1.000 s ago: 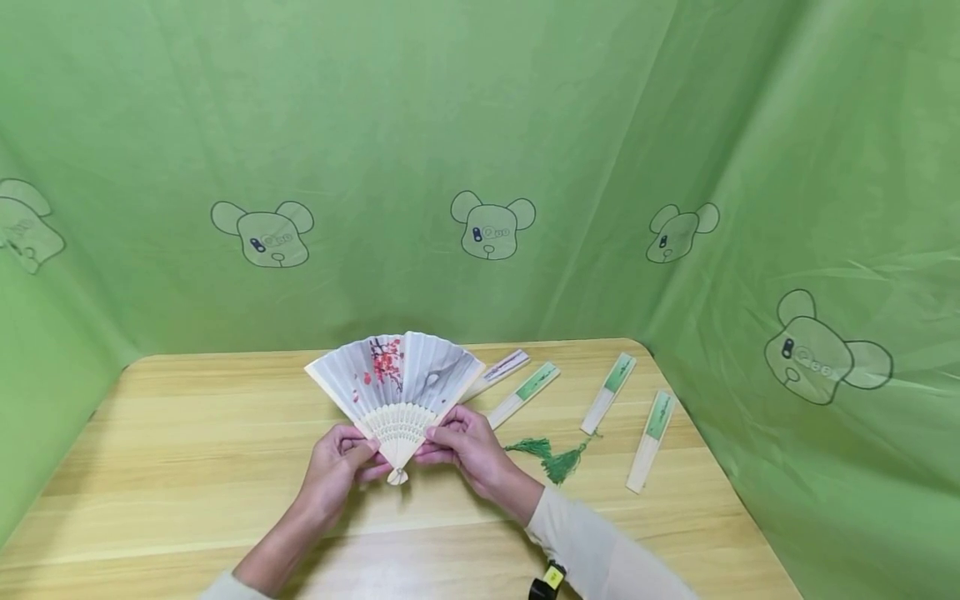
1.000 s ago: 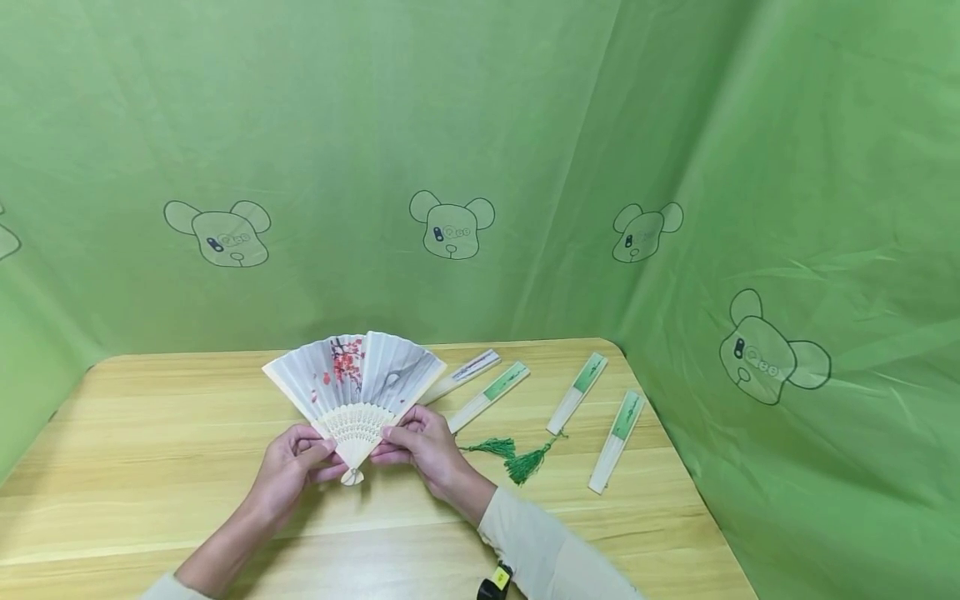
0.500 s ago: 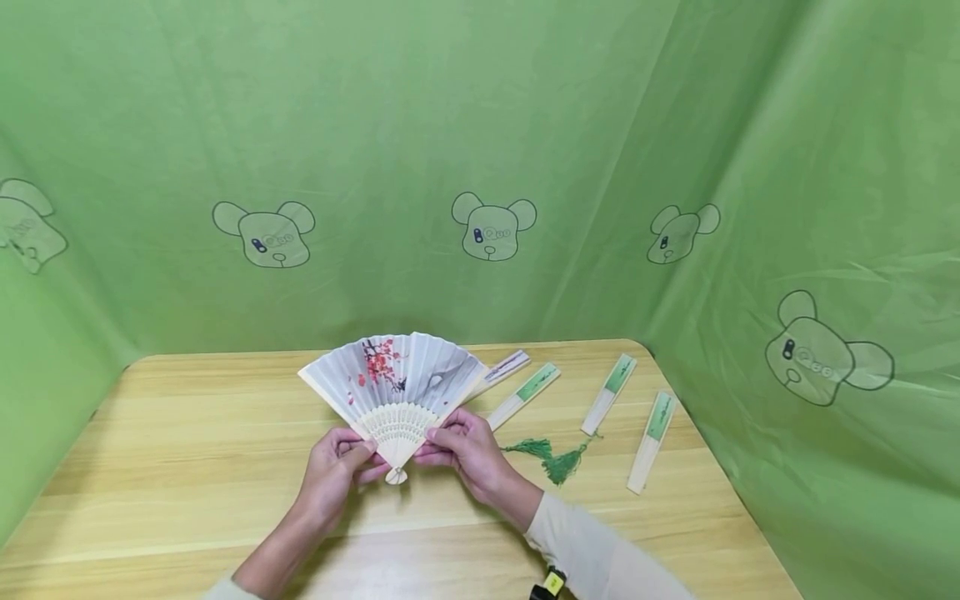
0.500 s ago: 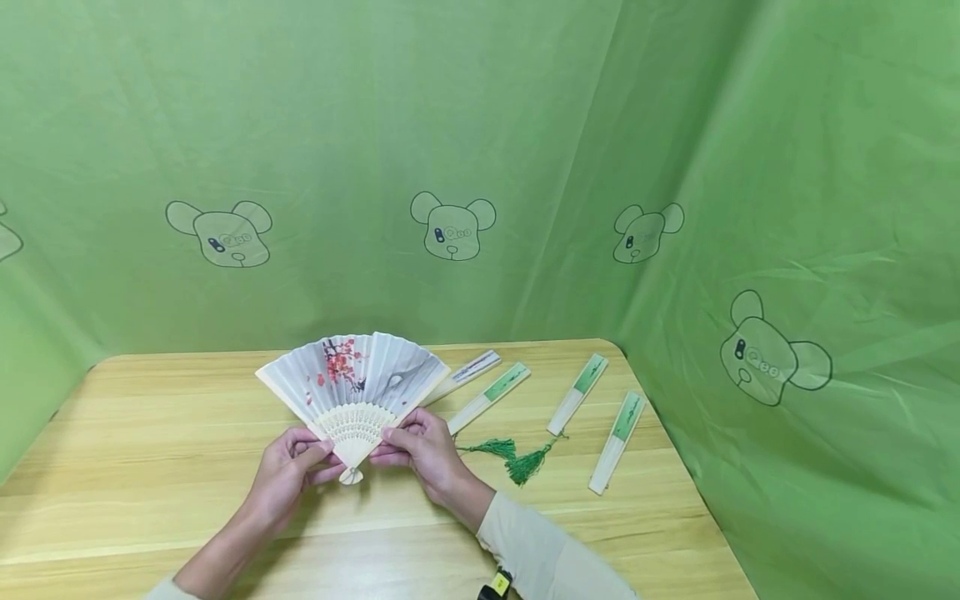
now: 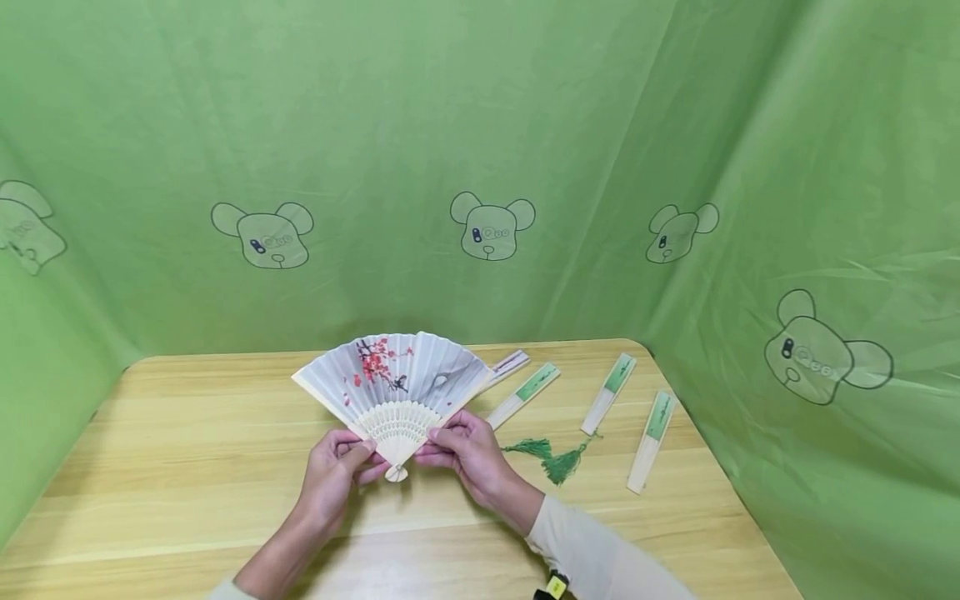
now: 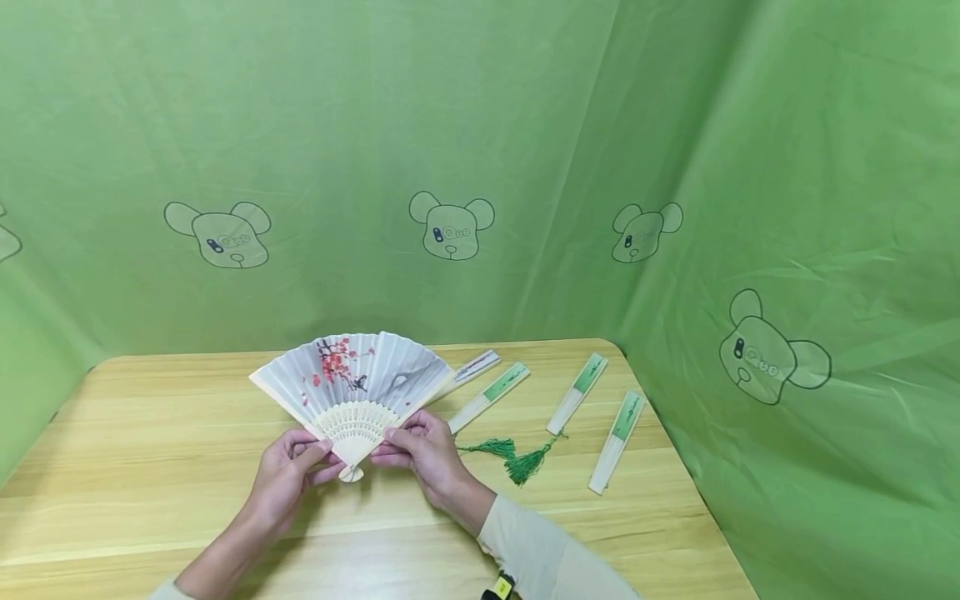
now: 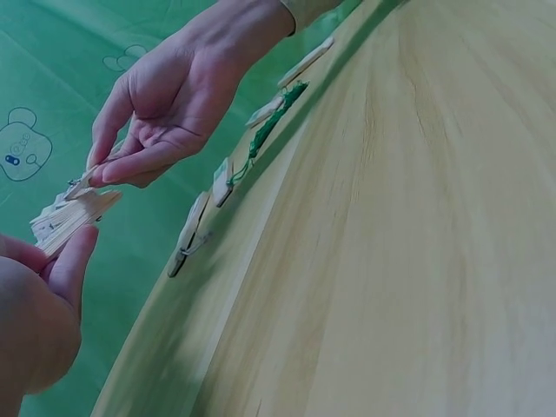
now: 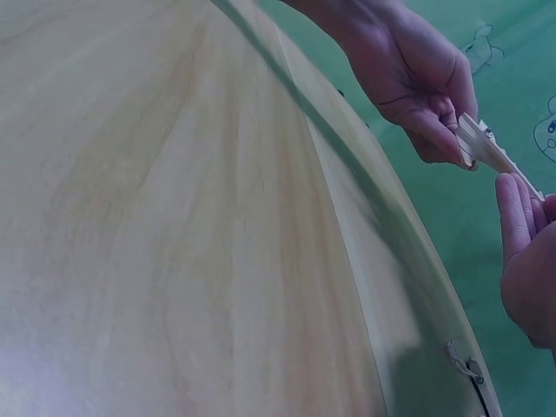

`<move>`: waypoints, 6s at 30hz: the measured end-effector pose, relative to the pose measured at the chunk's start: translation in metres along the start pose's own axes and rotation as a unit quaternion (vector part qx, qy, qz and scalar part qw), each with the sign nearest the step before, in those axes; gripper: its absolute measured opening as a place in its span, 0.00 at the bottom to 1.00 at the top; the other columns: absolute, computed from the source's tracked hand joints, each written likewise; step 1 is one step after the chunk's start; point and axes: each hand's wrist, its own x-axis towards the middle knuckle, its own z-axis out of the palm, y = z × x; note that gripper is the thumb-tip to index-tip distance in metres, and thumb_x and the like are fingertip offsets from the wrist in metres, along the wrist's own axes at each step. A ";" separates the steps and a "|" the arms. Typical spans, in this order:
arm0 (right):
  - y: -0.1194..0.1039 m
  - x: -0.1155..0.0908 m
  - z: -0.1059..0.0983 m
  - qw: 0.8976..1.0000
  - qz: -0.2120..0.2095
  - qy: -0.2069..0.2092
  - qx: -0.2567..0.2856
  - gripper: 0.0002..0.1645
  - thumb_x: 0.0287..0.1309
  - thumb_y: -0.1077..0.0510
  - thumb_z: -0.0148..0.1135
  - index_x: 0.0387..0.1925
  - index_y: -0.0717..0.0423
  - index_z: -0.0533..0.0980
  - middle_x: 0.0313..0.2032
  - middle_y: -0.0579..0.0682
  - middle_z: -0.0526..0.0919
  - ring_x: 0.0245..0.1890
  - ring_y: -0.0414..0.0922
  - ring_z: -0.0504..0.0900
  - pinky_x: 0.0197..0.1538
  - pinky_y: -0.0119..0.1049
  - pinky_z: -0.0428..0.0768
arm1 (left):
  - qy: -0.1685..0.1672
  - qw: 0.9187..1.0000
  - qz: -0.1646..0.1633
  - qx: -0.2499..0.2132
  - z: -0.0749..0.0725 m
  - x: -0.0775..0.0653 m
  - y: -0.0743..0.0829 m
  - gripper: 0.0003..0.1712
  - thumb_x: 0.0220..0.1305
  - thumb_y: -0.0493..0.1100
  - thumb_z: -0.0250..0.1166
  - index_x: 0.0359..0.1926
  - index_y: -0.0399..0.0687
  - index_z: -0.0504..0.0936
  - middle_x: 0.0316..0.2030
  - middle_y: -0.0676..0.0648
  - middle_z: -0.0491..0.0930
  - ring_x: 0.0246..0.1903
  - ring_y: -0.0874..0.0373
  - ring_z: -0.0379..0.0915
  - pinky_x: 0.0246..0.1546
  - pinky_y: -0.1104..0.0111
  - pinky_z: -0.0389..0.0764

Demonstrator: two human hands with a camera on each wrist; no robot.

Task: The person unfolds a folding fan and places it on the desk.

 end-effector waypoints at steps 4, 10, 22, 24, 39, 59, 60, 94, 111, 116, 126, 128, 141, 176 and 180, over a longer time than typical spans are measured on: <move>0.001 -0.001 0.000 1.000 0.004 0.007 0.005 0.09 0.65 0.71 0.59 0.43 0.65 0.69 0.28 0.50 0.88 0.31 0.45 0.92 0.45 0.39 0.94 | 0.004 1.000 0.000 -0.008 0.001 0.000 0.000 0.13 0.70 0.25 0.55 0.52 0.28 0.65 0.36 0.46 0.81 0.34 0.58 0.86 0.47 0.67 0.93; 0.001 -0.001 0.000 1.000 0.005 0.017 0.011 0.09 0.66 0.71 0.59 0.44 0.64 0.69 0.28 0.51 0.88 0.32 0.45 0.92 0.46 0.39 0.94 | 0.007 1.000 0.001 -0.015 0.001 -0.001 -0.001 0.14 0.71 0.27 0.55 0.53 0.29 0.64 0.38 0.46 0.82 0.36 0.58 0.87 0.49 0.67 0.92; 0.002 -0.004 0.002 0.999 0.004 0.032 0.030 0.08 0.66 0.72 0.57 0.44 0.65 0.68 0.29 0.53 0.89 0.32 0.46 0.92 0.47 0.40 0.94 | 0.013 0.999 0.001 -0.030 0.003 -0.003 -0.002 0.13 0.72 0.28 0.55 0.54 0.30 0.63 0.37 0.47 0.81 0.35 0.59 0.86 0.50 0.67 0.92; 0.003 -0.004 0.002 0.999 0.002 0.033 0.034 0.09 0.66 0.72 0.57 0.44 0.65 0.69 0.29 0.53 0.89 0.32 0.46 0.91 0.47 0.40 0.94 | 0.015 0.999 0.001 -0.031 0.003 -0.003 -0.002 0.13 0.72 0.28 0.55 0.53 0.30 0.63 0.36 0.48 0.81 0.35 0.59 0.86 0.51 0.68 0.92; 0.005 -0.006 0.008 0.997 -0.011 0.052 0.050 0.14 0.66 0.72 0.56 0.51 0.68 0.68 0.32 0.52 0.89 0.32 0.43 0.91 0.49 0.39 0.93 | 0.033 0.998 0.010 -0.057 0.005 -0.005 0.000 0.11 0.73 0.27 0.54 0.52 0.32 0.64 0.32 0.49 0.82 0.34 0.60 0.84 0.49 0.68 0.92; 0.008 -0.011 0.009 0.996 -0.016 0.046 0.077 0.24 0.69 0.71 0.55 0.62 0.72 0.61 0.35 0.53 0.88 0.36 0.45 0.92 0.52 0.40 0.93 | 0.040 0.995 0.040 -0.087 0.004 -0.011 0.000 0.11 0.72 0.26 0.55 0.51 0.35 0.63 0.33 0.51 0.83 0.34 0.60 0.85 0.47 0.67 0.93; 0.008 -0.012 0.009 0.996 -0.016 0.046 0.077 0.24 0.69 0.71 0.55 0.62 0.73 0.61 0.35 0.53 0.88 0.36 0.45 0.92 0.52 0.40 0.92 | 0.038 0.995 0.041 -0.088 0.004 -0.011 0.000 0.12 0.72 0.27 0.55 0.52 0.35 0.63 0.33 0.51 0.83 0.34 0.60 0.85 0.48 0.67 0.92; 0.009 -0.017 0.007 0.993 -0.031 0.078 0.087 0.12 0.71 0.69 0.51 0.52 0.68 0.64 0.33 0.54 0.85 0.37 0.47 0.92 0.55 0.43 0.92 | 0.027 0.993 0.017 -0.116 -0.003 -0.015 0.002 0.17 0.74 0.31 0.58 0.58 0.34 0.65 0.33 0.47 0.89 0.36 0.56 0.91 0.50 0.64 0.92; 0.012 -0.016 0.007 0.992 -0.030 0.077 0.091 0.18 0.73 0.68 0.52 0.58 0.69 0.60 0.38 0.54 0.85 0.41 0.46 0.91 0.58 0.41 0.90 | 0.032 0.991 0.012 -0.131 -0.005 -0.015 -0.002 0.16 0.75 0.32 0.58 0.56 0.33 0.63 0.33 0.46 0.91 0.38 0.56 0.91 0.52 0.65 0.90; 0.012 -0.015 0.008 0.992 -0.030 0.078 0.092 0.20 0.73 0.67 0.52 0.60 0.70 0.60 0.39 0.55 0.85 0.42 0.46 0.90 0.59 0.41 0.90 | 0.030 0.989 0.015 -0.143 -0.005 -0.015 -0.003 0.13 0.77 0.35 0.56 0.54 0.35 0.63 0.34 0.46 0.91 0.40 0.55 0.91 0.54 0.64 0.90; 0.011 -0.014 0.009 0.989 -0.038 0.090 0.108 0.13 0.76 0.66 0.48 0.56 0.66 0.61 0.38 0.54 0.86 0.41 0.46 0.91 0.58 0.42 0.90 | 0.033 0.989 0.034 -0.140 -0.003 -0.016 -0.001 0.14 0.83 0.42 0.48 0.56 0.34 0.62 0.40 0.46 0.90 0.42 0.54 0.91 0.56 0.63 0.89; 0.011 -0.014 0.009 0.989 -0.040 0.092 0.109 0.13 0.76 0.66 0.48 0.56 0.66 0.62 0.38 0.54 0.86 0.41 0.46 0.91 0.58 0.42 0.90 | 0.038 0.990 0.039 -0.134 -0.003 -0.016 0.001 0.15 0.83 0.42 0.49 0.58 0.34 0.63 0.43 0.47 0.89 0.43 0.53 0.91 0.56 0.63 0.89; 0.010 -0.012 0.006 0.988 -0.040 0.113 0.097 0.18 0.69 0.69 0.55 0.57 0.71 0.63 0.38 0.55 0.85 0.39 0.46 0.90 0.56 0.41 0.91 | 0.067 0.989 0.041 -0.126 -0.011 -0.015 0.004 0.17 0.78 0.36 0.57 0.62 0.39 0.65 0.41 0.49 0.91 0.40 0.54 0.91 0.54 0.63 0.90; 0.031 0.010 0.048 0.991 0.007 0.080 0.103 0.12 0.67 0.70 0.58 0.49 0.72 0.69 0.36 0.60 0.88 0.41 0.52 0.92 0.57 0.45 0.90 | 0.117 0.976 -0.009 -0.183 -0.077 -0.018 0.018 0.04 0.75 0.36 0.60 0.46 0.40 0.75 0.38 0.50 0.88 0.39 0.55 0.91 0.55 0.67 0.89; 0.038 0.018 0.060 0.991 0.011 0.089 0.099 0.11 0.67 0.70 0.59 0.48 0.72 0.70 0.36 0.61 0.88 0.42 0.53 0.92 0.57 0.46 0.90 | 0.136 0.974 -0.027 -0.179 -0.090 -0.015 0.020 0.04 0.76 0.37 0.60 0.46 0.40 0.76 0.39 0.51 0.86 0.39 0.56 0.91 0.56 0.69 0.88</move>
